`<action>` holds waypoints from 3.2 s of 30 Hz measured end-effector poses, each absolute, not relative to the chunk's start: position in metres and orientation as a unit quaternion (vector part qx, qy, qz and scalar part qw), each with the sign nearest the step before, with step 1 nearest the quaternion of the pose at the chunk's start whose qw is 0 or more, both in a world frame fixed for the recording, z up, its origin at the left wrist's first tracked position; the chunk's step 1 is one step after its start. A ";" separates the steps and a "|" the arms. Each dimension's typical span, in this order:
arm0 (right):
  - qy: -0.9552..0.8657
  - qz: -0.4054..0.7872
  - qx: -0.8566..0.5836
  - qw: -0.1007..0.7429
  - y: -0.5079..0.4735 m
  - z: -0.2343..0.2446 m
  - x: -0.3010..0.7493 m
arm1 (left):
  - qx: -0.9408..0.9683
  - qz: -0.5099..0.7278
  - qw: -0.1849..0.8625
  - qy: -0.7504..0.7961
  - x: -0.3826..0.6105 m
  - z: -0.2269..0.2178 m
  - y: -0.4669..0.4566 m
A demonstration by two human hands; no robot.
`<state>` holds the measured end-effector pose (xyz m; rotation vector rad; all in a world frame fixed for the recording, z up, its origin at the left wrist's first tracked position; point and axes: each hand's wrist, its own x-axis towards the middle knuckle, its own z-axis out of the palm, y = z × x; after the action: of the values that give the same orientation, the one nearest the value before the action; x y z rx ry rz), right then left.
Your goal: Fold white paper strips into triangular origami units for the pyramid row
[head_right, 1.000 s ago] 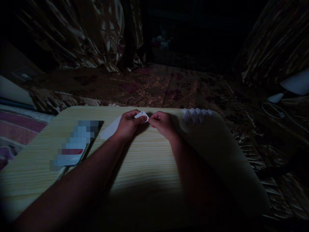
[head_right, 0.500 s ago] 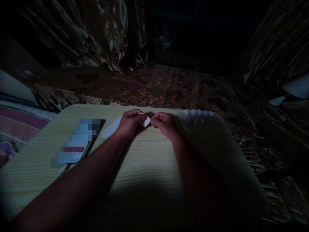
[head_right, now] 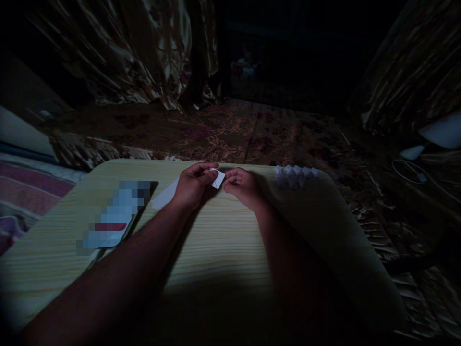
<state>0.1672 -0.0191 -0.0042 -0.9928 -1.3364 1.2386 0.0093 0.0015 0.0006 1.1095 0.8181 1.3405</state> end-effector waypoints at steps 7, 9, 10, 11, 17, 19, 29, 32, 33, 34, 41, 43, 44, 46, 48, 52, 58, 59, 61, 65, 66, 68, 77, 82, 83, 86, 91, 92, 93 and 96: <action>-0.557 0.506 -0.434 0.496 -0.020 -0.002 0.166 | 0.479 0.548 0.571 0.380 0.009 0.002 -0.001; -0.556 0.505 -0.437 0.495 -0.020 -0.002 0.166 | 0.477 0.543 0.575 0.385 0.010 0.003 -0.001; -0.556 0.505 -0.437 0.495 -0.020 -0.003 0.166 | 0.476 0.541 0.576 0.386 0.010 0.003 -0.001; -0.557 0.503 -0.436 0.496 -0.019 -0.004 0.165 | 0.477 0.539 0.577 0.386 0.010 0.003 -0.001; -0.563 0.507 -0.414 0.505 -0.017 -0.007 0.167 | 0.474 0.543 0.579 0.382 0.009 0.002 0.000; -0.561 0.511 -0.408 0.507 -0.018 -0.007 0.167 | 0.469 0.547 0.576 0.386 0.009 0.002 0.000; -0.556 0.507 -0.417 0.509 -0.019 -0.005 0.166 | 0.475 0.538 0.580 0.385 0.009 0.004 -0.002; -0.554 0.508 -0.423 0.507 -0.020 -0.003 0.166 | 0.476 0.534 0.581 0.388 0.010 0.005 -0.002; -0.553 0.508 -0.424 0.507 -0.020 -0.003 0.166 | 0.478 0.533 0.580 0.388 0.010 0.005 -0.002; -0.552 0.507 -0.425 0.508 -0.021 -0.003 0.167 | 0.481 0.532 0.579 0.387 0.010 0.005 -0.002; -0.551 0.476 -0.434 0.530 -0.020 -0.004 0.167 | 0.504 0.528 0.572 0.374 0.010 -0.001 -0.001; -0.550 0.466 -0.440 0.536 -0.019 -0.004 0.166 | 0.512 0.521 0.571 0.375 0.010 -0.003 -0.001; -0.549 0.461 -0.445 0.536 -0.019 -0.004 0.166 | 0.514 0.517 0.572 0.377 0.010 -0.003 -0.001; -0.547 0.453 -0.457 0.536 -0.018 -0.005 0.166 | 0.516 0.511 0.570 0.384 0.011 -0.002 -0.001; -0.544 0.451 -0.463 0.536 -0.018 -0.005 0.166 | 0.519 0.510 0.566 0.387 0.011 -0.001 -0.002; -0.539 0.455 -0.469 0.531 -0.018 -0.005 0.166 | 0.526 0.504 0.559 0.395 0.011 0.000 -0.003; -0.556 0.440 -0.469 0.526 -0.018 -0.006 0.167 | 0.546 0.509 0.536 0.394 0.011 -0.001 -0.003; -0.556 0.441 -0.469 0.527 -0.018 -0.005 0.166 | 0.546 0.512 0.533 0.394 0.011 -0.002 -0.002; -0.553 0.449 -0.467 0.524 -0.020 -0.003 0.165 | 0.541 0.521 0.526 0.400 0.011 -0.003 -0.001; -0.558 0.463 -0.448 0.523 -0.022 0.000 0.161 | 0.526 0.538 0.511 0.416 0.011 -0.005 0.000; -0.563 0.458 -0.443 0.527 -0.022 0.000 0.160 | 0.525 0.538 0.509 0.419 0.011 -0.005 0.000; -0.575 0.443 -0.437 0.531 -0.021 -0.002 0.158 | 0.530 0.536 0.504 0.422 0.011 -0.006 0.000; -0.560 0.425 -0.459 0.543 -0.020 -0.005 0.159 | 0.554 0.530 0.483 0.422 0.013 -0.002 -0.002; -0.543 0.431 -0.471 0.545 -0.017 -0.007 0.163 | 0.555 0.518 0.494 0.424 0.013 0.000 -0.004; -0.541 0.432 -0.472 0.546 -0.016 -0.008 0.165 | 0.556 0.515 0.498 0.421 0.013 0.000 -0.004; -0.533 0.445 -0.470 0.544 -0.014 -0.011 0.169 | 0.556 0.513 0.507 0.413 0.013 -0.002 -0.003; -0.517 0.494 -0.435 0.547 -0.013 -0.013 0.173 | 0.540 0.527 0.528 0.390 0.011 -0.004 0.000; -0.513 0.503 -0.426 0.551 -0.013 -0.013 0.173 | 0.537 0.527 0.535 0.383 0.011 -0.004 0.000; -0.508 0.511 -0.418 0.554 -0.013 -0.012 0.174 | 0.536 0.528 0.539 0.379 0.011 -0.003 0.001; -0.498 0.529 -0.401 0.557 -0.015 -0.009 0.175 | 0.536 0.529 0.545 0.369 0.010 -0.002 0.001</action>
<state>0.1746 -0.0149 -0.0092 -0.9470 -1.1763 1.2495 0.0101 0.0006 -0.0018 1.2708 0.8742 1.2551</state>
